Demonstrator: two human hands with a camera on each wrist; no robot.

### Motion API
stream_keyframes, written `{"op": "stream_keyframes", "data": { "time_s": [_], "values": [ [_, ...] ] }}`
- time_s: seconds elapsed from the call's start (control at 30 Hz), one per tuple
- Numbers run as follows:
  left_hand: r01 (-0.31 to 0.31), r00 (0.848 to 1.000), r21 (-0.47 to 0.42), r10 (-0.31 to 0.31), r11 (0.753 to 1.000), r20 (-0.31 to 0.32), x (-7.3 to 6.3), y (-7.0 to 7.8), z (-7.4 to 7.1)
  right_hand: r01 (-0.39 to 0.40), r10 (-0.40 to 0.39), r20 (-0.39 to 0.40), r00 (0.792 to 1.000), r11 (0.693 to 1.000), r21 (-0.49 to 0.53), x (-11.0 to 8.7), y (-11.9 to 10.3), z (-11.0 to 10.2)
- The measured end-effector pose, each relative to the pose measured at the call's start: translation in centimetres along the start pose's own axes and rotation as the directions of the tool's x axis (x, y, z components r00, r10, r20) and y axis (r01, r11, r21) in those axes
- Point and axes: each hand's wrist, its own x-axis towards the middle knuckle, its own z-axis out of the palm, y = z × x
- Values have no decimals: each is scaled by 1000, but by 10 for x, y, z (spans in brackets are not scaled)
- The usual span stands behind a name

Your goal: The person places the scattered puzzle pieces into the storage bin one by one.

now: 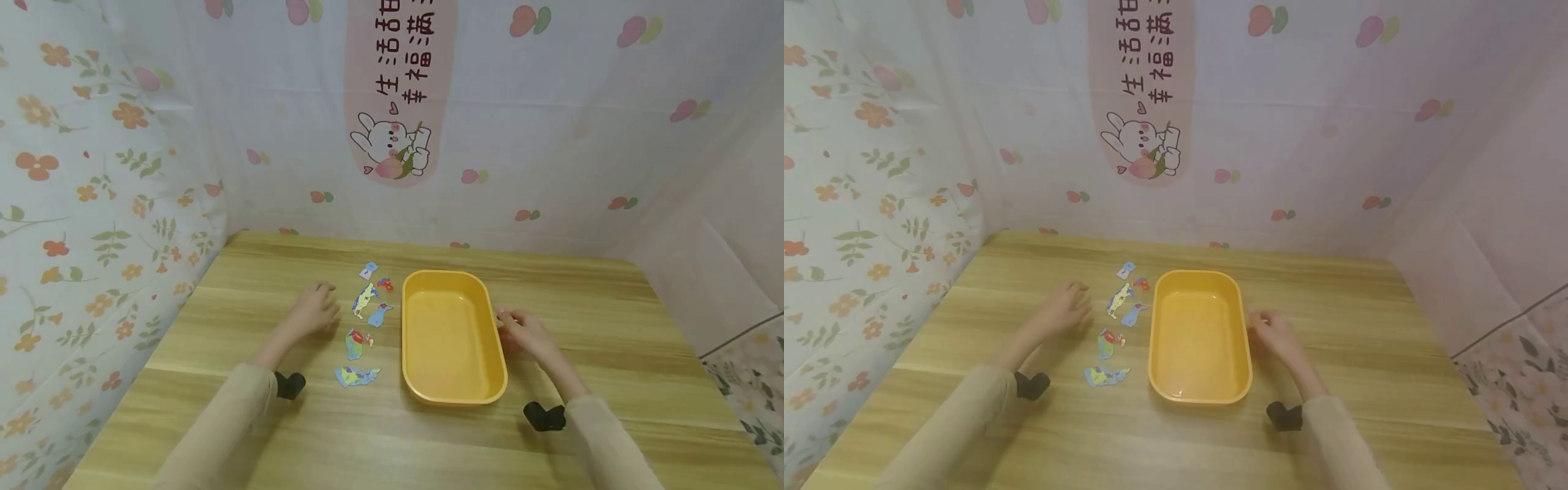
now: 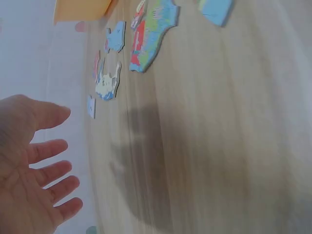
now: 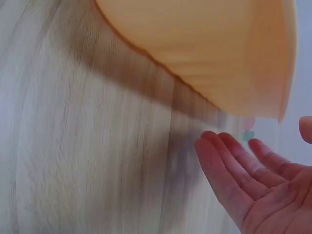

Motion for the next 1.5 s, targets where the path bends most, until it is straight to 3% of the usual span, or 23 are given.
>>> {"op": "stream_keyframes", "data": {
  "time_s": [0.1, 0.33, 0.7, 1.0, 1.13, 1.17, 1.23, 1.37, 1.4, 1.5],
  "values": [
    [11, 1000, -36, -11, 999, 2, 10, 3, 2, -34, 34, 0, 999, 999, -30, -2, -1, 3],
    [40, 999, -105, -38, 994, 20, 28, 10, 8, -74, 67, 59, 996, 991, 112, -3, -2, 10],
    [90, 995, -97, -86, 991, 43, 67, 24, 18, -99, 100, 1, 995, 989, 108, -6, -1, 18],
    [156, 987, -119, -151, 981, 45, 82, 35, 20, -64, 76, -78, 994, 986, 152, -8, 0, 23],
    [193, 981, -100, -189, 976, 45, 99, 25, 33, -48, 68, -118, 991, 985, 167, -8, 0, 26],
    [172, 985, -81, -172, 982, 13, 108, 16, 42, -46, 69, -128, 989, 984, 173, -8, 0, 26],
    [177, 984, -53, -177, 983, 12, 114, 10, 49, -44, 70, -137, 988, 982, 182, -9, 1, 28],
    [191, 982, -56, -191, 980, 5, 116, 13, 50, -34, 65, -152, 986, 980, 197, -9, 1, 31],
    [216, 976, -70, -215, 974, 24, 110, 21, 43, -31, 62, -153, 986, 980, 197, -9, 1, 32],
    [220, 975, -90, -220, 971, 11, 105, 29, 42, -32, 64, -163, 985, 981, 190, -10, 3, 33]
  ]
}}
